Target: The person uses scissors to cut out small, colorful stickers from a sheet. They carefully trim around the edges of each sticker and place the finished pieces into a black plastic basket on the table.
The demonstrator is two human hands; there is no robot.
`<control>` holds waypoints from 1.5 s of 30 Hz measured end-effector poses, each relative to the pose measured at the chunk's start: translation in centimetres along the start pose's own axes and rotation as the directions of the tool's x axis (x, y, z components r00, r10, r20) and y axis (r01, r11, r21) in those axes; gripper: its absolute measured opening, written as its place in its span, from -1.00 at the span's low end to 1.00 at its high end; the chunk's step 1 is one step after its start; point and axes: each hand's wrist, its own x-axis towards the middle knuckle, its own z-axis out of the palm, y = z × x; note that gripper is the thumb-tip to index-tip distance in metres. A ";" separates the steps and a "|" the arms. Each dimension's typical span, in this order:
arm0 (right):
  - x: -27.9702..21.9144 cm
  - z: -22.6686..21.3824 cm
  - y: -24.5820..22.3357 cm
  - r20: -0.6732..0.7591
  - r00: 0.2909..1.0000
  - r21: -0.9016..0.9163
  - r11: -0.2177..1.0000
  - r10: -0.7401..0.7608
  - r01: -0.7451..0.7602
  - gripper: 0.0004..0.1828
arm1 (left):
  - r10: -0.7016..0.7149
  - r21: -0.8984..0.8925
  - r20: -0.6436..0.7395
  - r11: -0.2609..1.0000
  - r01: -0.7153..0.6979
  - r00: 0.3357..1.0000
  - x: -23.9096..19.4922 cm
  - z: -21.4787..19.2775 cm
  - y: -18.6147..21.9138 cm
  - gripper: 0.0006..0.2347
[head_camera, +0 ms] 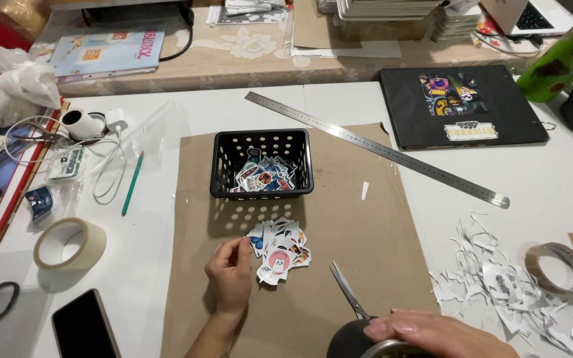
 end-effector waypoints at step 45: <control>1.8 -0.1 -1.6 -0.091 0.987 -0.062 0.989 0.132 -0.138 -0.57 | -0.291 -0.093 0.084 0.950 0.299 0.953 0.9 -0.1 -0.6 -0.82</control>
